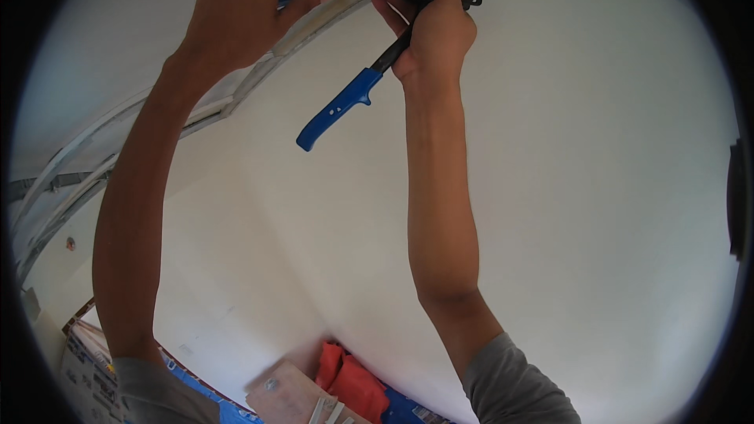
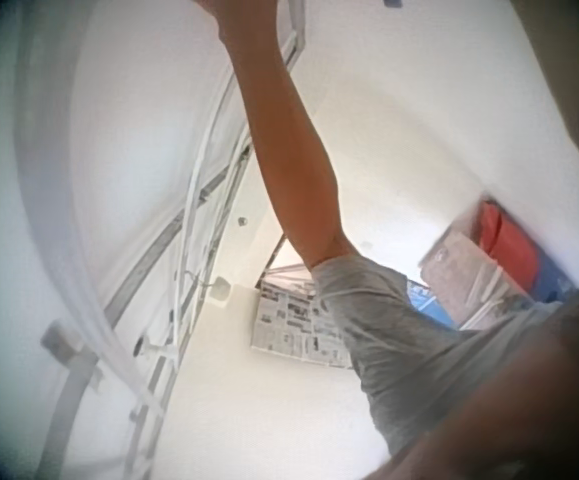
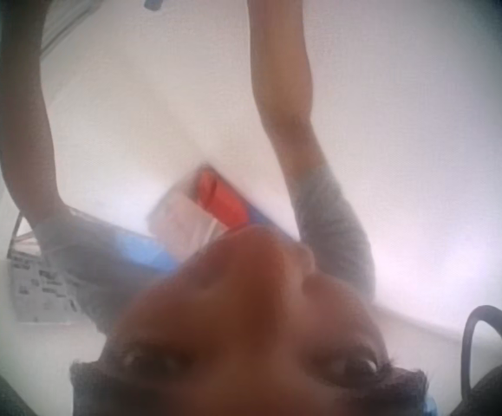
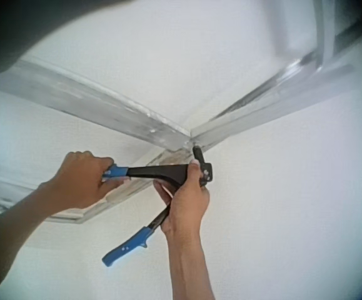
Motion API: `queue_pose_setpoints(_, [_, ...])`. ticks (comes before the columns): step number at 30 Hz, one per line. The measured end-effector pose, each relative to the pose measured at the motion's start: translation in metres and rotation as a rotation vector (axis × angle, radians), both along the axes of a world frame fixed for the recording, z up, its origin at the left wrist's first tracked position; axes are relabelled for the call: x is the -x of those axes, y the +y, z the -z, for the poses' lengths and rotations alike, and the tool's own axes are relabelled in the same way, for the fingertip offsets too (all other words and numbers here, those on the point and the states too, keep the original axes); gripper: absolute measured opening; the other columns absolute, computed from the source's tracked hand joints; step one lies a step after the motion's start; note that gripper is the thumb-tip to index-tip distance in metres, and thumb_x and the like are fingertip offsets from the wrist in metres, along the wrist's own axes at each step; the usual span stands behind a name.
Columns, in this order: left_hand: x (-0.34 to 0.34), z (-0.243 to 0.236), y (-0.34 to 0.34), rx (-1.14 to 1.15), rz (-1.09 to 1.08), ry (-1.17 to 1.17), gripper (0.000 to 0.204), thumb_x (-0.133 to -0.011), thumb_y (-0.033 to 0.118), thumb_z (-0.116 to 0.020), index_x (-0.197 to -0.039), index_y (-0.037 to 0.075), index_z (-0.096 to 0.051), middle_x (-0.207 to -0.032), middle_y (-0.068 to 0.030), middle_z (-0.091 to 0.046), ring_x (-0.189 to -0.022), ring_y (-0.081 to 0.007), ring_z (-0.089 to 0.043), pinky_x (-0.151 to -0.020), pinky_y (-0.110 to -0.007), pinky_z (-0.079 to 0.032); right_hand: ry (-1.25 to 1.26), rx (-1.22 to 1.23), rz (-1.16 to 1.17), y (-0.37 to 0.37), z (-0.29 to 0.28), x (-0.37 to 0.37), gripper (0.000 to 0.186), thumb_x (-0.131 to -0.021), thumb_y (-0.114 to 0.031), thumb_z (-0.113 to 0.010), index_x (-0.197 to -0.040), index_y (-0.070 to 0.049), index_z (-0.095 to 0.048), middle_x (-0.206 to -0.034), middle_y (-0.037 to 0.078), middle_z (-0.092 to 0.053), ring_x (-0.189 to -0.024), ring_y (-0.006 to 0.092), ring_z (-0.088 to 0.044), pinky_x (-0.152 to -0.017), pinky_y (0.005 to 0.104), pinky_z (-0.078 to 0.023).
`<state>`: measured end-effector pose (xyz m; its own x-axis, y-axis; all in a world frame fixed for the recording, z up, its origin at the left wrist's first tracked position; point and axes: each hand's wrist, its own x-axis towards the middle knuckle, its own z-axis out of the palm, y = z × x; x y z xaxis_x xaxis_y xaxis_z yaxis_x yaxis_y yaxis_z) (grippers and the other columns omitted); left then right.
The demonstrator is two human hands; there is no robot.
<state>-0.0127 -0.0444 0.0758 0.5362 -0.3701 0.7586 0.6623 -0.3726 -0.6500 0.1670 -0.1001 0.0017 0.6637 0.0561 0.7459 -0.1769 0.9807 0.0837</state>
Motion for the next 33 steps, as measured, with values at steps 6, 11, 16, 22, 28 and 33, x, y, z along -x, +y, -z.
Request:
queue_pose_setpoints(6, [-0.004,0.006,-0.006,0.133,0.009,0.029,0.057,-0.098,0.061,-0.06,-0.079,0.008,-0.071,-0.054,-0.0047,-0.059,-0.045,-0.0188,-0.058,-0.053,-0.035,-0.05,-0.341,-0.357,-0.412,0.005,0.022,0.003,0.053,-0.108,-0.043,-0.044,-0.128,0.005,-0.052,-0.126,0.027,-0.062,-0.127,0.0366,-0.057,-0.112,0.0644,-0.043])
queue_pose_setpoints(11, [-0.009,0.007,-0.014,0.129,-0.048,0.006,0.058,-0.1,0.06,-0.056,-0.091,0.005,-0.071,-0.058,-0.0081,-0.063,-0.052,-0.0228,-0.064,-0.059,-0.037,-0.054,-0.39,-0.364,-0.463,0.018,0.013,0.012,0.064,-0.097,-0.055,-0.057,-0.127,0.001,-0.053,-0.125,0.026,-0.062,-0.128,0.0405,-0.056,-0.106,0.0613,-0.044])
queue_pose_setpoints(16, [-0.009,0.016,-0.023,0.399,-0.1,-0.019,0.069,-0.096,0.064,-0.059,-0.126,0.002,-0.063,-0.09,-0.0178,-0.071,-0.085,-0.0299,-0.073,-0.08,-0.044,-0.057,-0.184,-0.279,-0.415,0.029,-0.007,0.012,0.052,-0.096,-0.051,-0.058,-0.104,0.0,-0.06,-0.093,0.015,-0.067,-0.1,0.0378,-0.07,-0.087,0.0555,-0.057])
queue_pose_setpoints(22, [-0.002,0.041,-0.025,-0.171,-0.148,-0.002,0.096,-0.076,0.069,-0.078,-0.136,-0.002,-0.053,-0.119,-0.0255,-0.065,-0.113,-0.0361,-0.068,-0.096,-0.048,-0.052,-0.16,-0.308,-0.411,0.031,-0.012,0.014,0.053,-0.098,-0.052,-0.055,-0.101,0.001,-0.059,-0.09,0.016,-0.066,-0.097,0.0371,-0.071,-0.087,0.0538,-0.058])
queue_pose_setpoints(28, [-0.019,0.039,-0.026,0.19,-0.122,0.079,0.057,-0.068,0.031,-0.088,-0.107,0.001,-0.059,-0.09,-0.0213,-0.071,-0.083,-0.038,-0.072,-0.08,-0.046,-0.057,0.092,-0.207,-0.539,0.026,-0.026,0.007,0.042,-0.099,-0.046,-0.065,-0.081,-0.011,-0.052,-0.066,0.005,-0.053,-0.059,0.0206,-0.058,-0.062,0.0374,-0.057])
queue_pose_setpoints(33, [-0.033,0.04,-0.026,0.244,-0.033,0.14,0.051,-0.067,0.028,-0.088,-0.101,0.003,-0.06,-0.076,-0.018,-0.069,-0.07,-0.0357,-0.071,-0.071,-0.042,-0.057,0.047,-0.177,-0.5,0.026,-0.022,-0.003,0.034,-0.101,-0.036,-0.065,-0.092,-0.004,-0.056,-0.072,0.007,-0.059,-0.055,0.0196,-0.06,-0.055,0.0337,-0.057])
